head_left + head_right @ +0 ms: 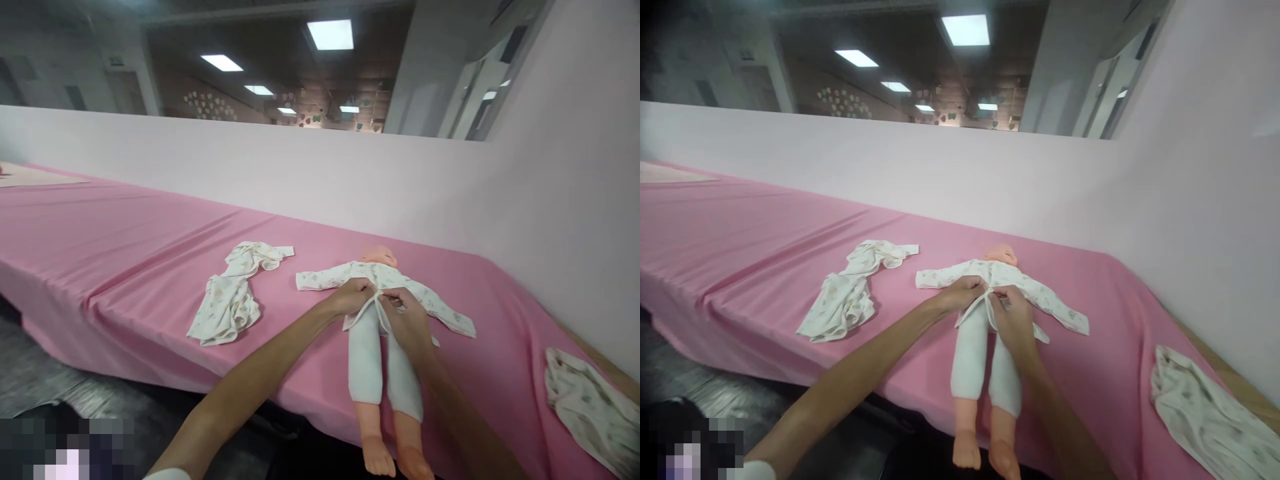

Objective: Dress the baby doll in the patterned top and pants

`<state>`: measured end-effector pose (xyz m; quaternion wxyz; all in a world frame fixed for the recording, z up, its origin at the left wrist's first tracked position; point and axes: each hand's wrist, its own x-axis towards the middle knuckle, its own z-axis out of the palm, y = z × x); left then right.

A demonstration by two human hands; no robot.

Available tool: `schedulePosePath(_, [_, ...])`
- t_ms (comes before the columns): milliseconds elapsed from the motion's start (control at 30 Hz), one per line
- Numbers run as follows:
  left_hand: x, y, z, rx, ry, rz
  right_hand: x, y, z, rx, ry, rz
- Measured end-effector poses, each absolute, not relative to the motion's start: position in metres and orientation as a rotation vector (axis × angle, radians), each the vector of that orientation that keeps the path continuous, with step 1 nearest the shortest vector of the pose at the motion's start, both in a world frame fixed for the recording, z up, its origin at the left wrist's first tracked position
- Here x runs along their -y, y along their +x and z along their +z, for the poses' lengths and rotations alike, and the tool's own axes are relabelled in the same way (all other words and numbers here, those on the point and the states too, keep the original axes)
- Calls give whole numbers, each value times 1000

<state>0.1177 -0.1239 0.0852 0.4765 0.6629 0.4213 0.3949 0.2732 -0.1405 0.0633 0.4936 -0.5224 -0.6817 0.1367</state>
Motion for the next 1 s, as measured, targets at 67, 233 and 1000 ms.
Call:
schedulePosePath(67, [124, 118, 84, -1044, 1637, 961, 141, 274, 64, 1677, -1236, 336])
schedulePosePath(233, [126, 121, 80, -1208, 1787, 913, 161, 282, 61, 1878, -1162, 318])
schedulePosePath(1000, [90, 94, 40, -1212, 1334, 862, 226, 546, 49, 1336, -2455, -119])
